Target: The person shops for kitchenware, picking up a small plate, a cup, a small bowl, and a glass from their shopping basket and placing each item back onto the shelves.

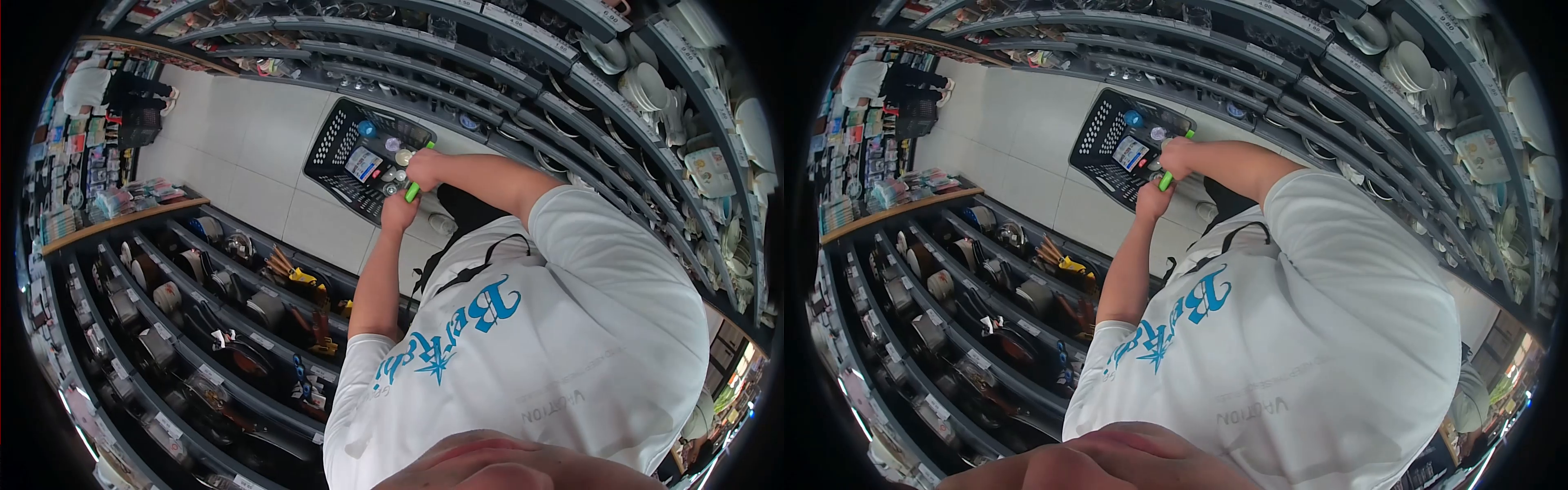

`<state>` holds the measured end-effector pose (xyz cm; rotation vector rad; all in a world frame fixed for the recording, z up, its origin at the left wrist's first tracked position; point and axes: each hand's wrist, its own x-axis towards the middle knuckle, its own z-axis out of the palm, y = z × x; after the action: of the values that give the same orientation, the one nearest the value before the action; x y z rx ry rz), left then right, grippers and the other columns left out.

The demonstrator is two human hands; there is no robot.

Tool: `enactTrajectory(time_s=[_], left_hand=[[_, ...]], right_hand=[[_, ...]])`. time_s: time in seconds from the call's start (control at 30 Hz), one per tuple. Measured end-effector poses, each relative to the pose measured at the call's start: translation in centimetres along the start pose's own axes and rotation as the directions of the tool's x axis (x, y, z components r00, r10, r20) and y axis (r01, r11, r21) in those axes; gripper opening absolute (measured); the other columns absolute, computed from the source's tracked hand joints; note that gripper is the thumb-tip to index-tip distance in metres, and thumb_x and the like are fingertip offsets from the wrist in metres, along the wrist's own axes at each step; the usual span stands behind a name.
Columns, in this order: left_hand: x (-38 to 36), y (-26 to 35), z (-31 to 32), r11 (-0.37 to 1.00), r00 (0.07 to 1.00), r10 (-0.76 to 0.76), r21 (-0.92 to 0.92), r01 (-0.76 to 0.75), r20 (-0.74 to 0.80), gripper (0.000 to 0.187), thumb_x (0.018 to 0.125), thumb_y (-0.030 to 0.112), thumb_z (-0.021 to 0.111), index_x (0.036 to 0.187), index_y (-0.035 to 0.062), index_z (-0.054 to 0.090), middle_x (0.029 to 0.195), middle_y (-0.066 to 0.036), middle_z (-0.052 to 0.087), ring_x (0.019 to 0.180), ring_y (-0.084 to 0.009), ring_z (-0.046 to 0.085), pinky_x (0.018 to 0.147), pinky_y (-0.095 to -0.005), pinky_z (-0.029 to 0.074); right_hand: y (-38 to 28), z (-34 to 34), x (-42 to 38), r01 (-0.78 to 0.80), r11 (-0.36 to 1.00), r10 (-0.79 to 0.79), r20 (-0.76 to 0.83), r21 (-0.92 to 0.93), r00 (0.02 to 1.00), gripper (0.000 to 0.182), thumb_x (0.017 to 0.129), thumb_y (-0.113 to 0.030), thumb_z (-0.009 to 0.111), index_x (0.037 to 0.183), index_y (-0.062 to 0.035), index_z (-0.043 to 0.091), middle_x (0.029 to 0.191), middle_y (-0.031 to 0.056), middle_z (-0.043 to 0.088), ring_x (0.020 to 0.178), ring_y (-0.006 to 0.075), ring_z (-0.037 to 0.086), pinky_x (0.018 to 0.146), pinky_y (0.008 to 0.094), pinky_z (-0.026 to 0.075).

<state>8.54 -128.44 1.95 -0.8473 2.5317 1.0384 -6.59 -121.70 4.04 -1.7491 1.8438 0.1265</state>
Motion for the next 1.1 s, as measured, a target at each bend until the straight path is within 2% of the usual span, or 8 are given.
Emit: enactTrajectory(time_s=[0.1,0.27,0.33,0.67,0.87,1.1], left_hand=[[0.7,-0.8,-1.0,1.000,0.999,-0.025,-0.002,0.025,0.046,0.035,0.075,0.037,0.061,0.085,0.0033,0.064,0.081,-0.024,0.061,0.081,-0.0392,0.059,0.073,-0.0457,0.047],[1.2,-1.6,-2.0,1.000,0.999,-0.028,0.001,0.028,0.036,0.035,0.076,0.037,0.060,0.085,0.0027,0.063,0.080,-0.024,0.061,0.080,-0.0398,0.059,0.072,-0.0459,0.047],[1.4,-1.6,-2.4,0.997,0.998,-0.044,-0.059,0.047,0.051,0.035,0.076,0.036,0.059,0.085,0.0026,0.063,0.079,-0.025,0.061,0.079,-0.0402,0.058,0.071,-0.0455,0.047],[3.1,-2.8,-4.9,0.991,0.992,-0.119,-0.062,0.121,0.033,0.032,0.075,0.035,0.060,0.084,0.0041,0.063,0.079,-0.023,0.061,0.079,-0.0386,0.060,0.071,-0.0431,0.048],[4.2,-3.5,-6.6,0.982,0.983,-0.176,-0.060,0.178,0.044,0.032,0.075,0.037,0.059,0.083,0.0054,0.064,0.078,-0.023,0.061,0.077,-0.0381,0.060,0.070,-0.0425,0.048],[5.4,-4.6,-8.7,0.982,0.987,-0.162,-0.094,0.162,0.008,0.029,0.073,0.032,0.060,0.084,0.0056,0.064,0.077,-0.022,0.061,0.076,-0.0366,0.060,0.069,-0.0424,0.047]], right_hand=[[0.1,-0.8,1.3,0.022,1.000,-0.023,0.065,0.007,0.998,0.016,0.062,-0.020,0.060,0.074,-0.0126,0.068,0.076,0.0112,0.065,0.075,0.0301,0.063,0.064,0.0414,0.050],[0.2,-1.7,3.0,0.048,0.999,-0.049,0.089,0.008,0.995,0.018,0.063,-0.019,0.058,0.076,-0.0131,0.069,0.077,0.0113,0.065,0.075,0.0306,0.064,0.063,0.0413,0.051],[0.2,-2.5,3.3,0.067,0.998,-0.065,0.150,-0.003,0.986,0.018,0.063,-0.019,0.058,0.076,-0.0132,0.069,0.077,0.0112,0.066,0.075,0.0306,0.064,0.062,0.0415,0.051],[1.0,-3.4,7.4,0.152,0.988,-0.149,0.143,-0.006,0.978,0.019,0.063,-0.019,0.058,0.077,-0.0107,0.069,0.080,0.0122,0.066,0.078,0.0298,0.064,0.064,0.0412,0.051],[0.7,-6.6,8.6,0.171,0.985,-0.169,0.193,0.006,0.967,0.023,0.068,-0.026,0.060,0.078,-0.0067,0.068,0.082,0.0133,0.066,0.079,0.0282,0.064,0.067,0.0400,0.051],[0.7,-7.4,11.7,0.186,0.983,-0.182,0.192,0.000,0.964,0.025,0.068,-0.028,0.062,0.079,-0.0072,0.068,0.084,0.0127,0.066,0.081,0.0279,0.064,0.067,0.0399,0.051]])
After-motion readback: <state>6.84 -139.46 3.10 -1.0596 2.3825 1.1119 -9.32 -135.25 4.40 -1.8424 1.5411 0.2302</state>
